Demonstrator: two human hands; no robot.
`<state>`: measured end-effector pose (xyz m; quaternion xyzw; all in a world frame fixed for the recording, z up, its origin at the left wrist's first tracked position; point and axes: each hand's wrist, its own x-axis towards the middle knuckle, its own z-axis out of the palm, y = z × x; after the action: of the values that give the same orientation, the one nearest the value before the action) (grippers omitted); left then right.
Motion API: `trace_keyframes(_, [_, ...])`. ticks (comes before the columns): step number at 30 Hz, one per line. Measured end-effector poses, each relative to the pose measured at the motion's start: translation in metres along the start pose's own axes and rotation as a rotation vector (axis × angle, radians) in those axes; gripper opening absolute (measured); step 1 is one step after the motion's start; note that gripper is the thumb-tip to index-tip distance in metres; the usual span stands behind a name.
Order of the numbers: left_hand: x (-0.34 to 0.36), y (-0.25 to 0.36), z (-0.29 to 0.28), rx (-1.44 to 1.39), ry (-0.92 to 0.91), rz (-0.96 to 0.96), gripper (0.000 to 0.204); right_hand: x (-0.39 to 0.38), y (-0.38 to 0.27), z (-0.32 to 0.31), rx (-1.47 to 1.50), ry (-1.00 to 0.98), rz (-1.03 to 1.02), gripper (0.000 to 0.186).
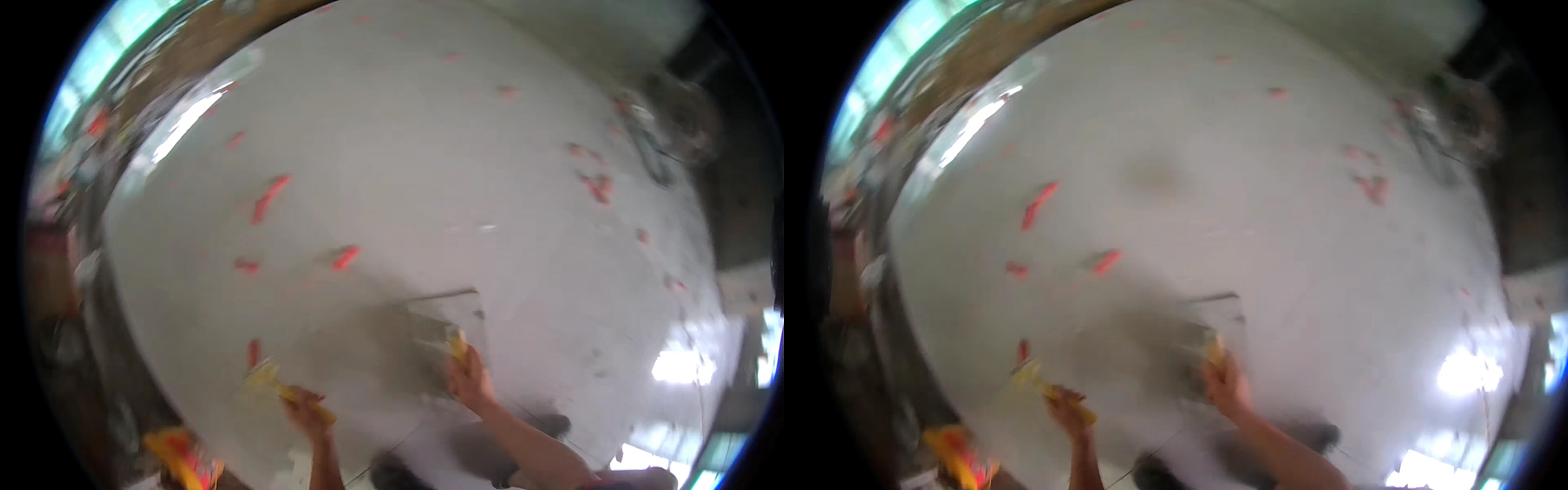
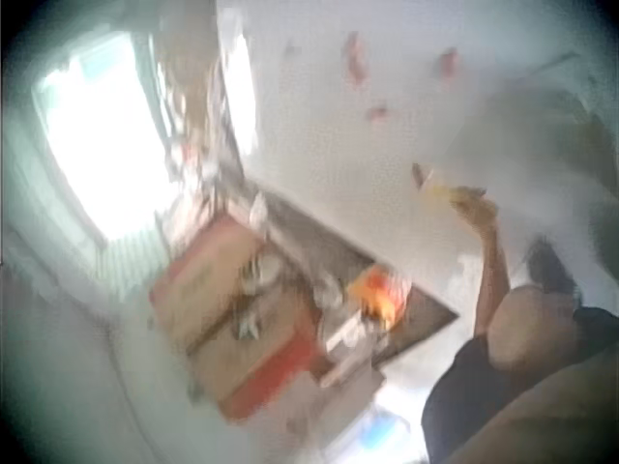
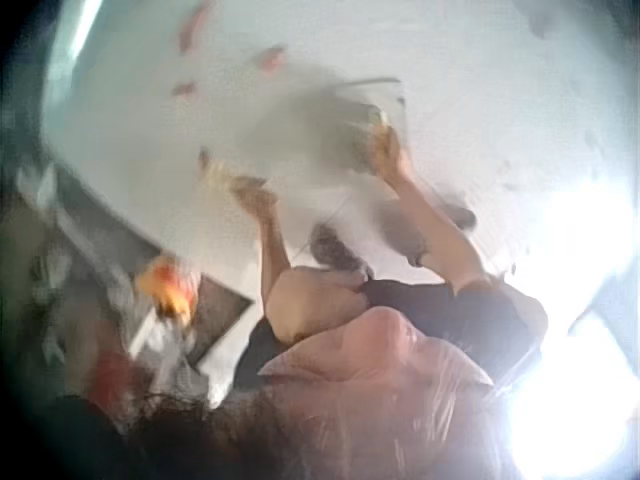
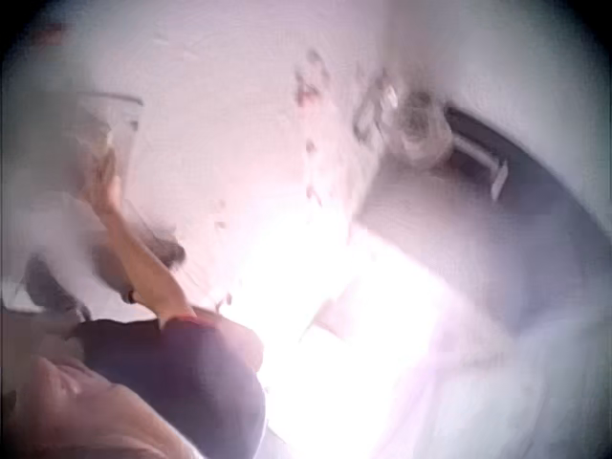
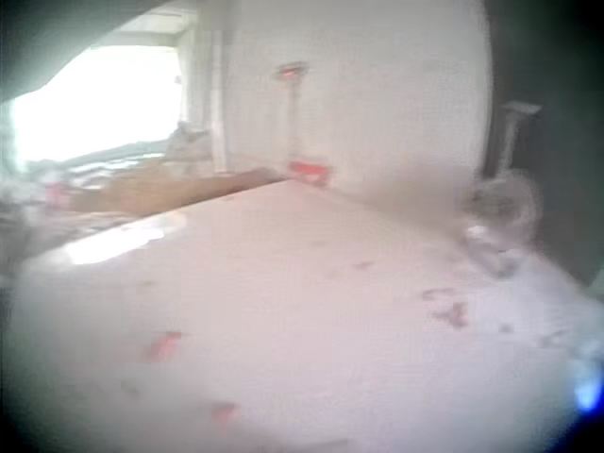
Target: The person applies grout to the gaps between floor tiles using a float and clears the grout lines using a scraper while moving across the floor.
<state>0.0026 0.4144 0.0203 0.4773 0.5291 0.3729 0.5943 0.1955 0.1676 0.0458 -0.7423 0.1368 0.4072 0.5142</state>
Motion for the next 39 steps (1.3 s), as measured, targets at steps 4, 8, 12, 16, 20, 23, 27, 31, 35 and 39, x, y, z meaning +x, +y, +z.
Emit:
trace_keyframes(4, [0.022,0.005,-0.014,0.155,0.136,0.047,0.019,-0.012,0.043,0.02,-0.671,-0.049,-0.531,0.046])
trace_keyframes(8, [0.047,0.022,-0.024,0.188,0.289,0.068,0.024,0.044,-0.024,0.075,-0.719,-0.092,-0.828,0.041])
trace_keyframes(12, [0.057,0.011,-0.034,0.021,0.254,0.017,0.024,0.063,-0.087,0.104,-0.802,-0.234,-0.54,0.04])
trace_keyframes(16, [0.059,0.015,-0.04,-0.058,0.195,-0.015,0.022,0.052,-0.068,0.078,-0.996,0.004,-1.156,0.037])
trace_keyframes(20, [0.08,0.002,-0.063,-0.09,0.239,-0.032,0.02,0.051,-0.192,0.146,-0.285,-0.096,-0.404,0.029])
trace_keyframes(23, [0.093,0.008,-0.043,-0.152,0.209,-0.045,0.019,0.116,-0.309,0.203,-0.346,-0.082,-0.816,0.021])
trace_keyframes(27, [0.094,0.011,-0.046,-0.177,0.143,-0.046,0.016,0.138,-0.34,0.247,-0.379,-0.109,-0.837,0.019])
trace_keyframes(31, [0.095,0.003,-0.06,-0.114,0.129,-0.032,0.017,0.17,-0.299,0.25,-0.518,-0.056,-0.813,0.014])
trace_keyframes(35, [0.094,0.003,-0.053,-0.124,0.154,0.028,0.018,0.18,-0.361,0.287,-0.568,0.037,-0.939,0.013])
trace_keyframes(39, [0.094,-0.001,-0.05,-0.154,0.149,-0.085,0.018,0.151,-0.379,0.299,-0.478,-0.043,-0.865,0.013])
